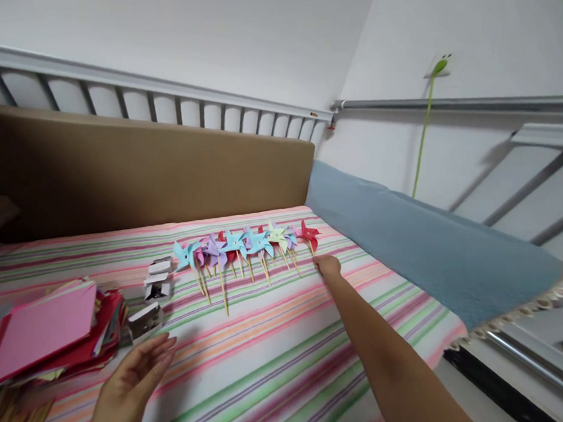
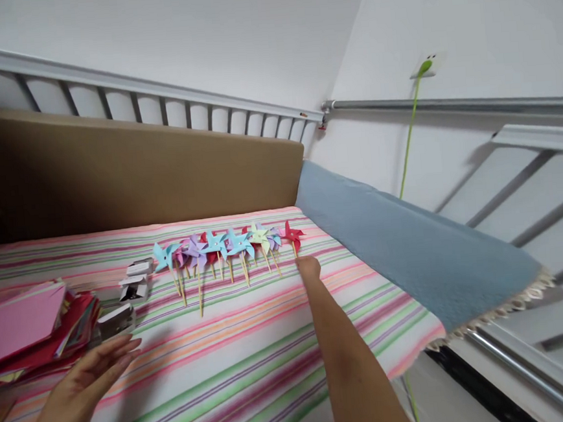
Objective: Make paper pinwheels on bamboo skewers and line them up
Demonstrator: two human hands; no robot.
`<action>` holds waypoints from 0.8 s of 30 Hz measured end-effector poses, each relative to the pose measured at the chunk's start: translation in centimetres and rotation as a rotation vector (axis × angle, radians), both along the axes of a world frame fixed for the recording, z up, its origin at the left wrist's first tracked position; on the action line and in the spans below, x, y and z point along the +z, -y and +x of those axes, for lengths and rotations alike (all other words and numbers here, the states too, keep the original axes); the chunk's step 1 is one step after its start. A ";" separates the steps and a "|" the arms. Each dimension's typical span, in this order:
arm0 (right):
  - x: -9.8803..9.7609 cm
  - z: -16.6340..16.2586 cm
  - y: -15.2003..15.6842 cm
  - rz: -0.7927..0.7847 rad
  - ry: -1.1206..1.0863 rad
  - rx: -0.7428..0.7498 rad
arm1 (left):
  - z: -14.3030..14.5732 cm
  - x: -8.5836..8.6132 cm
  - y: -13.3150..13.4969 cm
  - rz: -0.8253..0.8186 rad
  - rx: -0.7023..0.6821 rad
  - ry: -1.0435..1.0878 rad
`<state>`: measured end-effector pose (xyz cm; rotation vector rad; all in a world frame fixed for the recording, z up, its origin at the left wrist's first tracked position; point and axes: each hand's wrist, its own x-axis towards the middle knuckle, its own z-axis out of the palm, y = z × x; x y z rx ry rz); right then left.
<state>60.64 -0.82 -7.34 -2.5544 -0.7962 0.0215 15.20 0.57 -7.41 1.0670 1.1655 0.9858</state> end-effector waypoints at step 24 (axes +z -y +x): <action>-2.4 -2.7 0.5 0.179 -0.053 0.089 | -2.1 1.3 1.2 0.137 0.075 0.172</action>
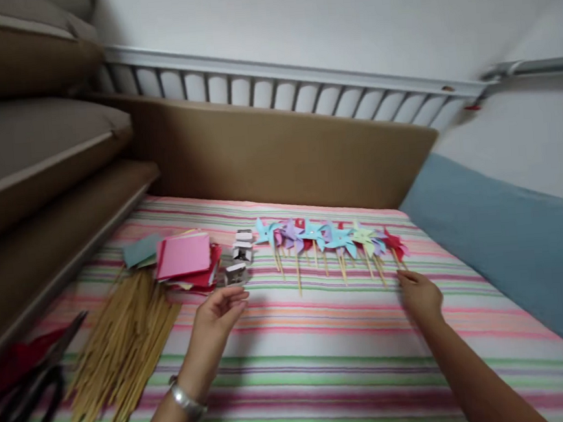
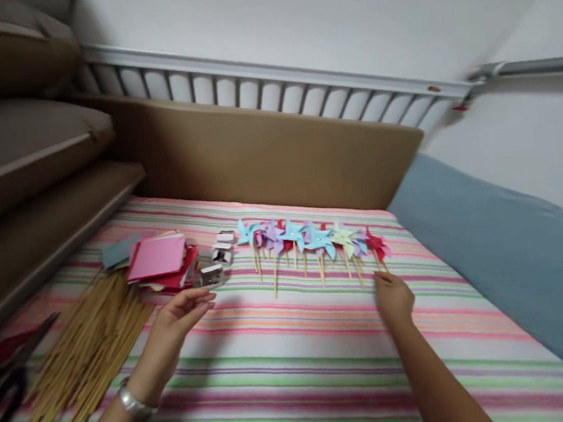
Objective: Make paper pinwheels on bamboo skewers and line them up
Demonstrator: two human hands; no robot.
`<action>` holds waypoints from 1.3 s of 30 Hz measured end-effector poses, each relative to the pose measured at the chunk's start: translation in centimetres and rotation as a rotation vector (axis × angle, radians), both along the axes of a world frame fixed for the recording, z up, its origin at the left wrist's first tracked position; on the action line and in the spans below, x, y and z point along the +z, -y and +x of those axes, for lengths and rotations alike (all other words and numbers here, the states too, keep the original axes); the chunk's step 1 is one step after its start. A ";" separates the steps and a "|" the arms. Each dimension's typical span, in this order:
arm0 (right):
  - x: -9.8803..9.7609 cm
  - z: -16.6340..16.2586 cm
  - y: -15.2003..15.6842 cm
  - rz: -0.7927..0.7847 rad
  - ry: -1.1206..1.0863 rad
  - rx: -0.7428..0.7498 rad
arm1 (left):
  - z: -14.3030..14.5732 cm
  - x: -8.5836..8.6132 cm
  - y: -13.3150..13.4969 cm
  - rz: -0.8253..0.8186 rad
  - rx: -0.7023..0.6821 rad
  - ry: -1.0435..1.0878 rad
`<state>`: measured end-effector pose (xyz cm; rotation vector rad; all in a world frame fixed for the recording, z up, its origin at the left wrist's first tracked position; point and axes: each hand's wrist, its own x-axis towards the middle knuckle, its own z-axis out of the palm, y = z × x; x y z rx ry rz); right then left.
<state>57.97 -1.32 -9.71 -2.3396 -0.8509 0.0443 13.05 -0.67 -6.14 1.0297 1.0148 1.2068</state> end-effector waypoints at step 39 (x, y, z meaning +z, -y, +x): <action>7.3 -38.9 -12.0 -0.046 0.263 1.534 | -12.8 4.2 -0.7 0.013 0.463 0.425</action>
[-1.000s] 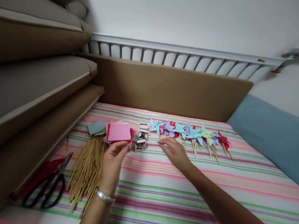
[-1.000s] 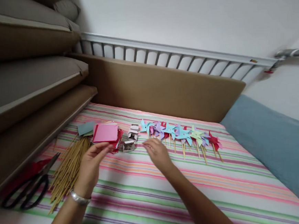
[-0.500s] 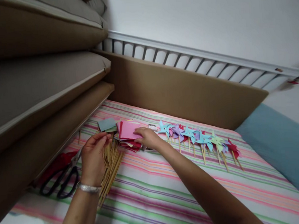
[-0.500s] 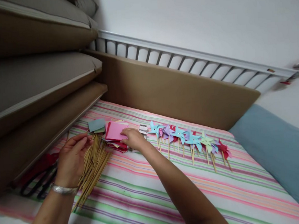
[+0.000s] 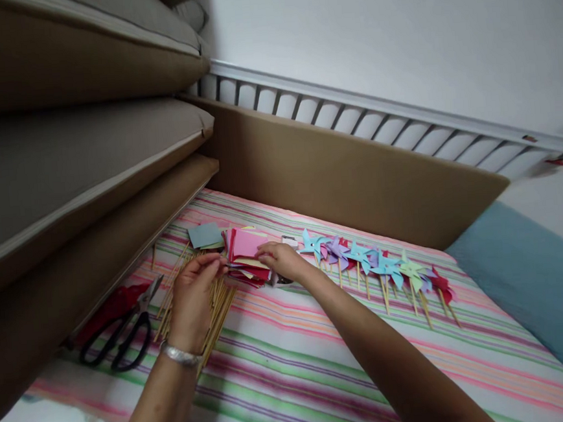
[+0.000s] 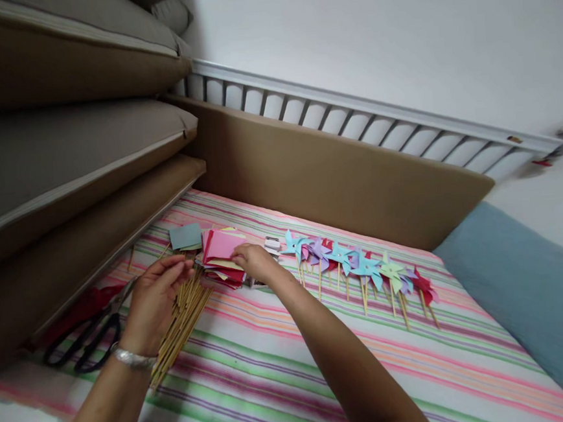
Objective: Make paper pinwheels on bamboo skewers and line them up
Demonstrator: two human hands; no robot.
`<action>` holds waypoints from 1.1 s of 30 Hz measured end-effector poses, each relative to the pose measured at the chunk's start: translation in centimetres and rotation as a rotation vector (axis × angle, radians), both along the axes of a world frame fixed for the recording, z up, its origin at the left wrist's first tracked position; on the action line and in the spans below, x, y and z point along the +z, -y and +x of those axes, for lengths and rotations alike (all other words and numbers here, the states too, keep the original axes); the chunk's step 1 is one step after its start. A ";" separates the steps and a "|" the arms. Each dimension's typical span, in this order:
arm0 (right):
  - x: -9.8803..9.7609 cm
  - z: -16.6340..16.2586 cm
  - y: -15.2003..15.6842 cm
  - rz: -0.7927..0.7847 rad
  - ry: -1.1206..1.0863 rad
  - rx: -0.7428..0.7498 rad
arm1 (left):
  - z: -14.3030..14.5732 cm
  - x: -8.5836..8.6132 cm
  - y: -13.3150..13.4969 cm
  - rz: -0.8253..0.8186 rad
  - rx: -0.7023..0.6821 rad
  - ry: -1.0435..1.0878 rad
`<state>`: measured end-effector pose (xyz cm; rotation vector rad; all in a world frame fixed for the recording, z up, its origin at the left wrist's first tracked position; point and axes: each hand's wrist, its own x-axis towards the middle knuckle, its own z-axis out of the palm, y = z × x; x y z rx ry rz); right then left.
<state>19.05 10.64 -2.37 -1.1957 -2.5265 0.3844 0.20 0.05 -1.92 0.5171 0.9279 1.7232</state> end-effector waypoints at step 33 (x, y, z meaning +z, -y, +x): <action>0.4 -0.6 0.8 0.027 -0.062 -0.142 | 2.5 -2.2 -0.2 -0.058 -0.415 -0.030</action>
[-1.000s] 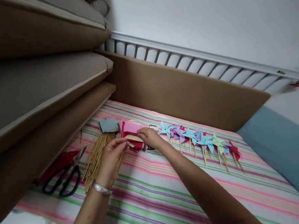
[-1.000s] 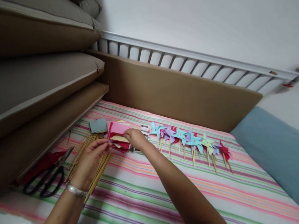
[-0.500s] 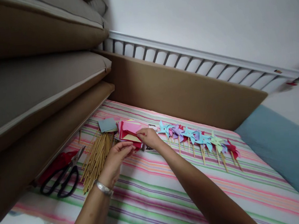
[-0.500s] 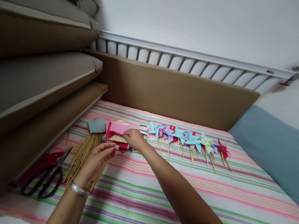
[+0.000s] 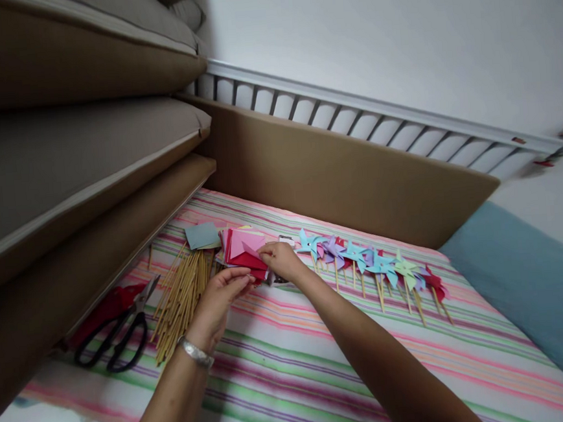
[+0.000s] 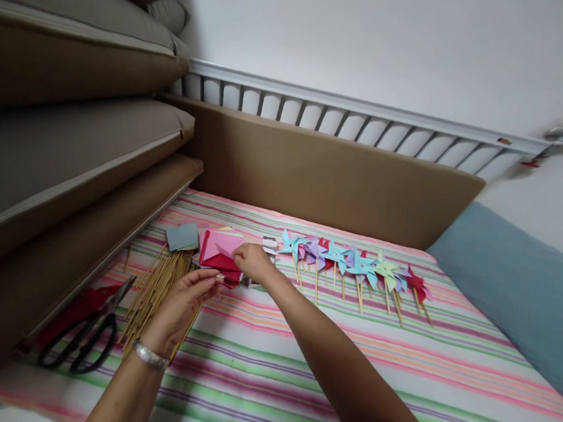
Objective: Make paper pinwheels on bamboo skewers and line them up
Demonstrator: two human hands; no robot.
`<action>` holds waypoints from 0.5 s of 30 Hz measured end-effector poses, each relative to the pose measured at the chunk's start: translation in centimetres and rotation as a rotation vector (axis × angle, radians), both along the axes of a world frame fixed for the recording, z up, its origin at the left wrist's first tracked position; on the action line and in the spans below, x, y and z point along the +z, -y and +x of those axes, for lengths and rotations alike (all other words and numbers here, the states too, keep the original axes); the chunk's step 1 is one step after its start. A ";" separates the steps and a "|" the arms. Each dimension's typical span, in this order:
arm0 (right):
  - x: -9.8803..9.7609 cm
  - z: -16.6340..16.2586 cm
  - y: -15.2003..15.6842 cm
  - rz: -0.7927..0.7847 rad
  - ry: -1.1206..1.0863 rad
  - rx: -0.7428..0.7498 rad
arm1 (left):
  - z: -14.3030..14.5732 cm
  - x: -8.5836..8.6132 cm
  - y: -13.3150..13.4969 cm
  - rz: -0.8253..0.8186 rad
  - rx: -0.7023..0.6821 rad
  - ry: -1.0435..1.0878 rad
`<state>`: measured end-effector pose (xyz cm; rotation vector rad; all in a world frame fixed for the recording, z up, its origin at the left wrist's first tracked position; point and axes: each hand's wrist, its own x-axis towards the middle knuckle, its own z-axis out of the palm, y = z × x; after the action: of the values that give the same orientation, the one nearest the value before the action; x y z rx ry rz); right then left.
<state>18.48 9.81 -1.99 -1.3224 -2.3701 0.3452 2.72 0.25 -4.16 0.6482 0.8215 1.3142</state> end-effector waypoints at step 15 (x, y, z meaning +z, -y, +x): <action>2.0 1.9 7.0 0.713 -0.087 0.044 | 0.7 1.7 0.1 -0.078 -0.241 0.499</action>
<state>20.35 2.77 0.00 -0.8890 -2.1345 -0.3968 3.44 0.13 -2.46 0.3212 0.3714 1.1472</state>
